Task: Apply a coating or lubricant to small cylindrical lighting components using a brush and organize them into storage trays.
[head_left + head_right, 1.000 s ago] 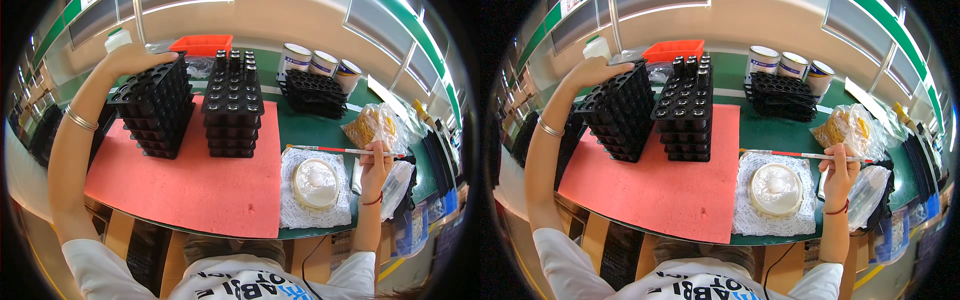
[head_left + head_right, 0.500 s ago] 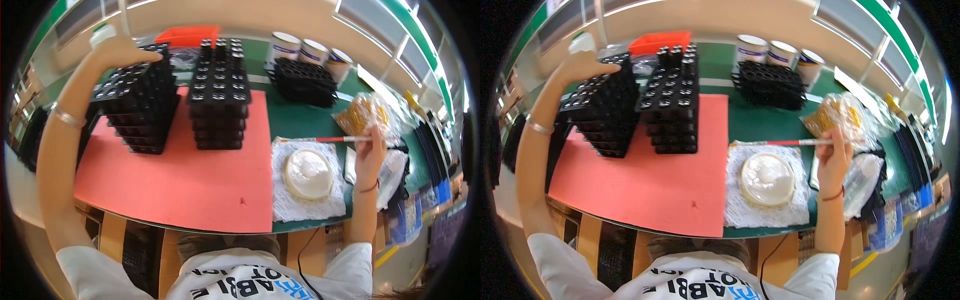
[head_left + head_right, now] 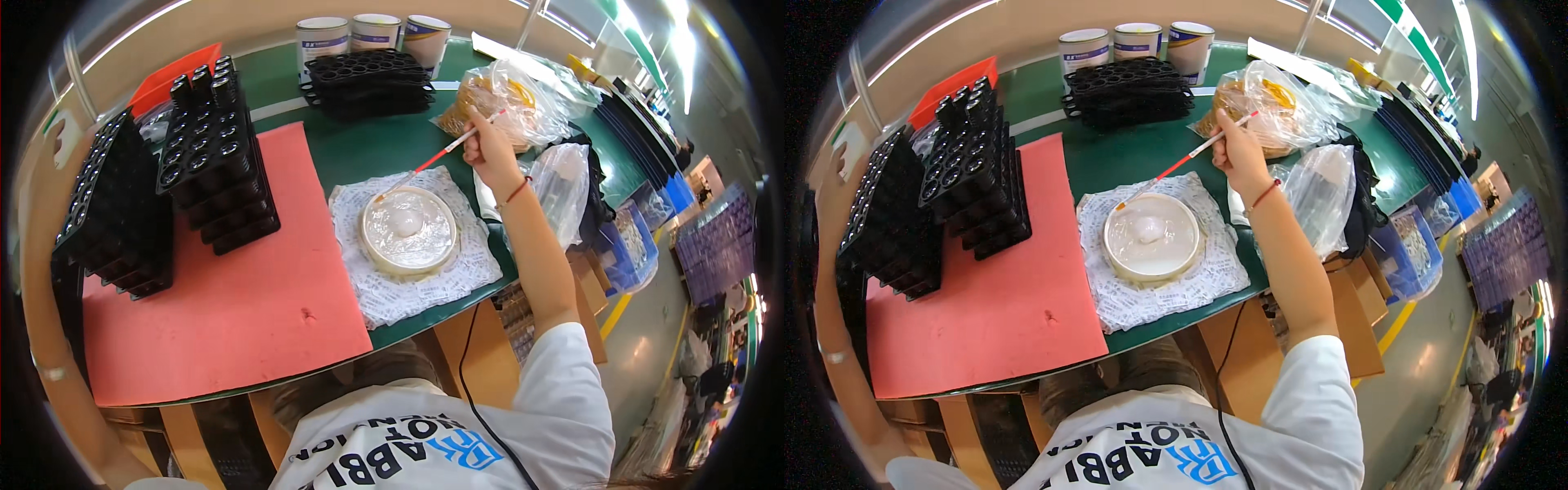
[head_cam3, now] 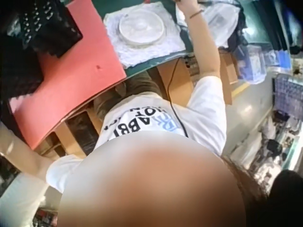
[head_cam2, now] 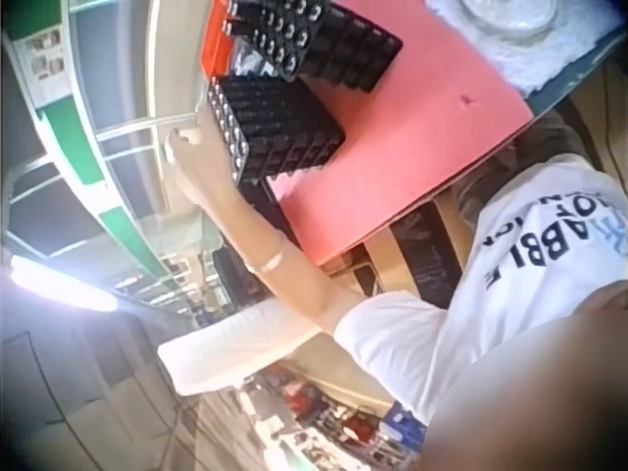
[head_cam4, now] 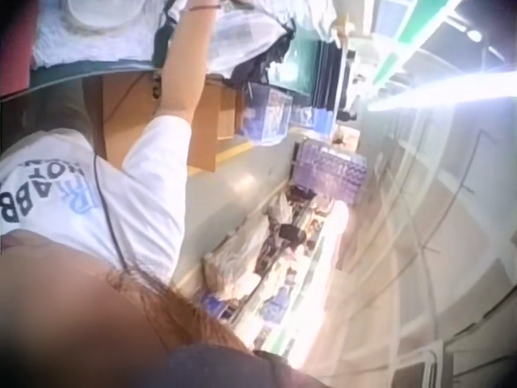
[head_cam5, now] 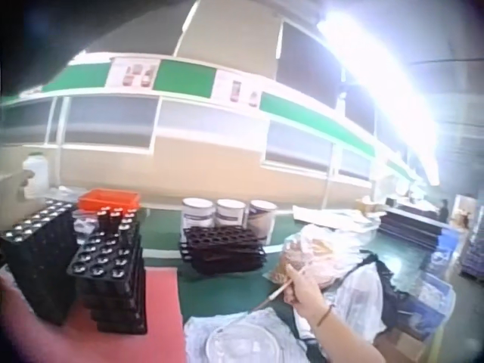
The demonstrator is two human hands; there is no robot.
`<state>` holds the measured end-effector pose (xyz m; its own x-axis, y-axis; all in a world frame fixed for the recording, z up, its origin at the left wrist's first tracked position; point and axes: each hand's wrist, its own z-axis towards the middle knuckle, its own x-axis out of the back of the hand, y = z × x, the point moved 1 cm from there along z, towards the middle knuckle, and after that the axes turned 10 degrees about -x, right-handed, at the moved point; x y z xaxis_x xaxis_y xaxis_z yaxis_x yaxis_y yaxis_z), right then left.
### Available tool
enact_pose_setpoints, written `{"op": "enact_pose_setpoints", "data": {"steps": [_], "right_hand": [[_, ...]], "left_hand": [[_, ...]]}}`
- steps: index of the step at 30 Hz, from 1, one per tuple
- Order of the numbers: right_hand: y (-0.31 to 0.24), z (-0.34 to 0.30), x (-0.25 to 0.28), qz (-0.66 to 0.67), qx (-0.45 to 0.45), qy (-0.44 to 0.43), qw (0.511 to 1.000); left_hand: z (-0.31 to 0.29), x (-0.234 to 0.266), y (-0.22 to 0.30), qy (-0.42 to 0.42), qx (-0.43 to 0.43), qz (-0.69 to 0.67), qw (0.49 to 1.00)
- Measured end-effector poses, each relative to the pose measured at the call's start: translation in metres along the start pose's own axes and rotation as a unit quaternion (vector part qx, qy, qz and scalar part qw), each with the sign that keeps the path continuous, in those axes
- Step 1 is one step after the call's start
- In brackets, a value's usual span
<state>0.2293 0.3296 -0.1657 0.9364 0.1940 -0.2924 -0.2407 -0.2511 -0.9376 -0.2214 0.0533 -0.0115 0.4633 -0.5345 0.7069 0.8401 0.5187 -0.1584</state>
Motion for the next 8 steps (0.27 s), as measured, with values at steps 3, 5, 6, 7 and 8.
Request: {"op": "enact_pose_setpoints", "data": {"steps": [3,5,6,7,8], "right_hand": [[0.004,0.002,0.007,-0.025,-0.003,0.025,0.999],[0.005,0.002,0.014,-0.036,-0.003,0.044,0.998],[0.005,0.004,0.004,-0.038,-0.011,0.033,0.999],[0.005,0.004,0.005,-0.044,-0.019,0.039,0.998],[0.004,0.004,0.003,-0.046,-0.018,0.038,0.998]], "left_hand": [[-0.035,0.017,0.019,0.105,-0.111,-0.112,0.982],[-0.06,0.036,0.042,0.091,-0.122,-0.144,0.978],[-0.078,0.06,0.045,0.078,-0.12,-0.151,0.978],[-0.09,0.067,0.048,0.087,-0.13,-0.17,0.973],[-0.091,0.067,0.046,0.087,-0.129,-0.17,0.973]]}}
